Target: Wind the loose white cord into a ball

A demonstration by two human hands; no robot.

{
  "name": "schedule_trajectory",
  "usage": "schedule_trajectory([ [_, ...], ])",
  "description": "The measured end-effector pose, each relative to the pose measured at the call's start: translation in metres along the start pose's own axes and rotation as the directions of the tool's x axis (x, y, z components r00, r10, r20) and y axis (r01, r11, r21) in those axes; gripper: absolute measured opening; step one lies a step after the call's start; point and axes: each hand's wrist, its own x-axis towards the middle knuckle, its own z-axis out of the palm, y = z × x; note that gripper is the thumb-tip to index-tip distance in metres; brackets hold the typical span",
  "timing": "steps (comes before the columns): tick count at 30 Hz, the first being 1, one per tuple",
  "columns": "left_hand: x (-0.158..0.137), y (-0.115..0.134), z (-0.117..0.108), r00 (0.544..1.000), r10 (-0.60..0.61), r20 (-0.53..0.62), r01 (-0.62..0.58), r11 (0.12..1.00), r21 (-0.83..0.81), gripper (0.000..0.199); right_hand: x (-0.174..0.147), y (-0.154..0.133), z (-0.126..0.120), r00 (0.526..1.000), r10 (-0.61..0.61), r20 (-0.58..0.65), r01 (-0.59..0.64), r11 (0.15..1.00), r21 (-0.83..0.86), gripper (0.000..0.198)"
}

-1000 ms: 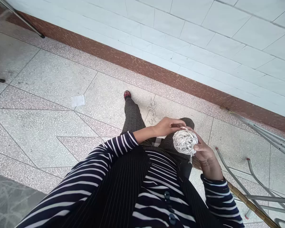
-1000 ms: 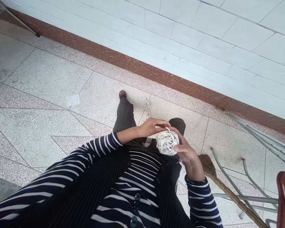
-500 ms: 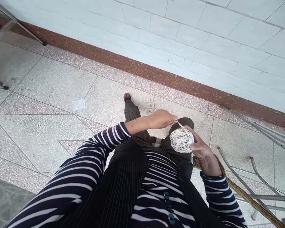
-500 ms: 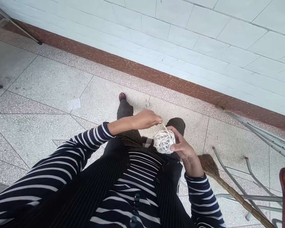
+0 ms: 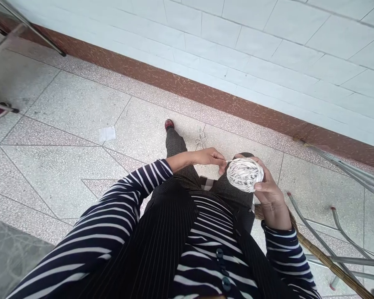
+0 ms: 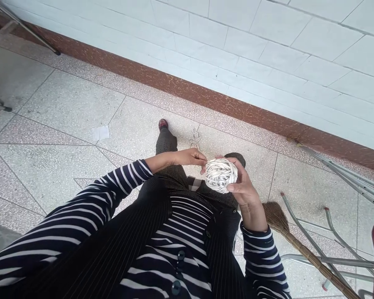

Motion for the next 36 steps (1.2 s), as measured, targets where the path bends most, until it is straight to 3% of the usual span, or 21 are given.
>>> schedule_trajectory([
  [4,-0.004,-0.006,-0.003,1.0,-0.026,-0.016,0.026,0.999,-0.024,0.036,0.002,-0.007,0.001,0.997,-0.032,-0.068,0.034,0.999,0.026,0.068],
  [11,-0.011,-0.016,-0.019,0.971,-0.099,-0.216,0.148,0.963,0.225,0.028,-0.005,-0.022,0.002,0.961,-0.139,-0.239,0.139,0.99,-0.014,0.085],
  [18,-0.01,-0.011,-0.034,0.964,-0.061,-0.257,0.144,0.937,0.317,0.031,-0.011,-0.053,0.007,0.907,-0.283,-0.312,0.261,0.959,-0.11,0.068],
  [23,-0.004,-0.009,-0.038,0.967,-0.041,-0.251,0.125,0.936,0.329,0.031,-0.001,-0.089,0.017,0.855,-0.45,-0.258,0.415,0.892,-0.18,0.052],
  [26,-0.006,-0.003,-0.032,0.978,-0.043,-0.206,0.102,0.953,0.286,0.03,0.02,-0.101,0.013,0.774,-0.567,-0.282,0.499,0.82,-0.279,0.045],
  [27,-0.007,0.0,-0.028,0.983,-0.035,-0.181,0.082,0.962,0.259,0.031,0.03,-0.102,0.008,0.725,-0.611,-0.318,0.515,0.788,-0.339,0.045],
  [29,-0.01,0.007,-0.019,0.992,-0.011,-0.128,0.035,0.98,0.194,0.033,0.05,-0.095,-0.003,0.692,-0.62,-0.369,0.464,0.774,-0.431,0.048],
  [30,-0.011,0.012,-0.015,0.995,0.002,-0.104,0.015,0.987,0.162,0.034,0.06,-0.088,-0.009,0.597,-0.689,-0.41,0.495,0.719,-0.488,0.055],
  [31,-0.012,0.016,-0.011,0.996,0.01,-0.084,0.001,0.991,0.134,0.035,0.07,-0.079,-0.014,0.566,-0.727,-0.388,0.482,0.674,-0.56,0.057],
  [34,-0.012,0.029,-0.004,0.999,0.022,-0.043,-0.018,0.997,0.074,0.037,0.09,-0.044,-0.023,0.643,-0.729,-0.236,0.307,0.527,-0.792,0.064],
  [36,-0.011,0.034,-0.007,0.998,0.025,-0.061,-0.021,0.998,0.066,0.037,0.095,-0.018,-0.024,0.719,-0.666,-0.198,0.236,0.503,-0.832,0.068],
])
